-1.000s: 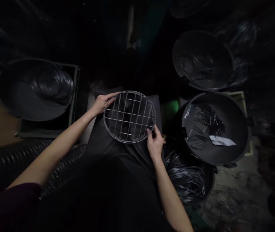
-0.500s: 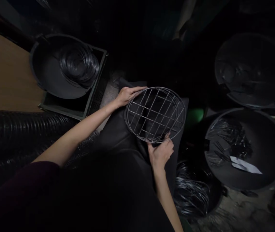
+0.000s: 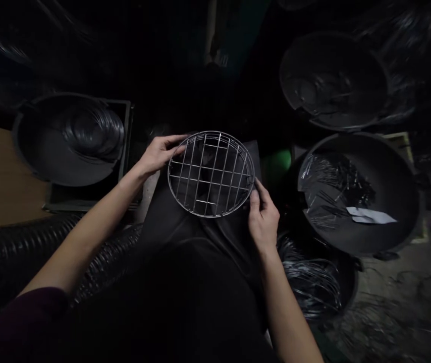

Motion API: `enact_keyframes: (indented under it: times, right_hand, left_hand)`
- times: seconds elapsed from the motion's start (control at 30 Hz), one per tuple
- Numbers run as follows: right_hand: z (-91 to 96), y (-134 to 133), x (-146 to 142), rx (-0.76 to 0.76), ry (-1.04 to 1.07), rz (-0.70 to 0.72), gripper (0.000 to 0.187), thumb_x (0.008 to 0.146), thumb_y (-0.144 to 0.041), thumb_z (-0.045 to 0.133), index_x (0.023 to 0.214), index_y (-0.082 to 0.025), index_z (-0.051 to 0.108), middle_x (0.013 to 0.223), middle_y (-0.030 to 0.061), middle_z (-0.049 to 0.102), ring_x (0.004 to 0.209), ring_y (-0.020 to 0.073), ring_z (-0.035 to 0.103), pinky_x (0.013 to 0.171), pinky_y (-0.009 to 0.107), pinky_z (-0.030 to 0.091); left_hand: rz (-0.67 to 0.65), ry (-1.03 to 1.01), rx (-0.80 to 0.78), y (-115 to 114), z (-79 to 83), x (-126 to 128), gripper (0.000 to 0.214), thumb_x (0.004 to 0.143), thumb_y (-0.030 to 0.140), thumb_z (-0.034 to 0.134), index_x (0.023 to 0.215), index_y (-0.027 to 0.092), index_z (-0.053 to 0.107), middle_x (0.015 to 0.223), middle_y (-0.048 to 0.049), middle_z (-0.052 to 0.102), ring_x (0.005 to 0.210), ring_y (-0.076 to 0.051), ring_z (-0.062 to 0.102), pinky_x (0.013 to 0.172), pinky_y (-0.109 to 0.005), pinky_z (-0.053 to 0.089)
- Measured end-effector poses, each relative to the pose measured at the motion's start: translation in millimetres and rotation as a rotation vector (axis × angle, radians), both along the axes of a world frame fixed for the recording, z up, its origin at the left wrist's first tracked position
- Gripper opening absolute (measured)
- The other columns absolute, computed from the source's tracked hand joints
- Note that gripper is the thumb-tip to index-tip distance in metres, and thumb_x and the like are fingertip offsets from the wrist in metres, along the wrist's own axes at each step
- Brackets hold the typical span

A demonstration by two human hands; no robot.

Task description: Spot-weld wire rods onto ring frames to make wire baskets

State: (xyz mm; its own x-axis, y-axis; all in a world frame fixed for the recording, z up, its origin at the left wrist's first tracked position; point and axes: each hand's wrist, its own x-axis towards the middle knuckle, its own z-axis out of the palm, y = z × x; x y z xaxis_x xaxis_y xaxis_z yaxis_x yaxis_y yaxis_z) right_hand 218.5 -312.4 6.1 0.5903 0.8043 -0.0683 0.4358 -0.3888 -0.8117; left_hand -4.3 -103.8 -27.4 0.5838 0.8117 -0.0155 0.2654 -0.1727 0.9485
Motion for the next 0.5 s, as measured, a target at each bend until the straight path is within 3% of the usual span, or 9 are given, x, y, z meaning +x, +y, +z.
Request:
enact_keyframes:
  times: [0.23,0.37,0.5]
  right_hand:
    - [0.1,4.6,-2.6,0.004,0.120,-0.031,0.043,0.084,-0.035,0.058,0.122,-0.017,0.061,0.122,0.0080,0.062,0.113,0.0203,0.058,0.103,0.039,0.042]
    - [-17.7,3.2,5.1,-0.067,0.123,0.023,0.050,0.080,-0.036,0.062,0.126,-0.018,0.058,0.123,0.0071,0.062,0.115,0.0209,0.057,0.104,0.040,0.041]
    - [-31.5,8.6,-4.3,0.006,0.102,-0.044,0.048,0.081,-0.035,0.058,0.125,-0.016,0.058,0.127,0.0081,0.059,0.119,0.0214,0.053,0.107,0.042,0.037]
  left_hand:
    - [-0.112,0.086,0.083,8.8,16.5,10.0,0.046,0.084,0.048,0.059,0.122,0.020,0.061,0.121,-0.0067,0.064,0.114,-0.022,0.059,0.101,-0.033,0.044]
    - [-0.120,0.173,0.145,12.0,5.2,6.4,0.041,0.087,0.045,0.056,0.121,0.022,0.062,0.119,-0.0035,0.066,0.110,-0.021,0.061,0.099,-0.032,0.045]
    - [-0.039,0.118,0.171,4.4,0.0,3.6,0.044,0.091,0.046,0.048,0.121,0.017,0.061,0.120,-0.0051,0.065,0.110,-0.021,0.061,0.097,-0.030,0.046]
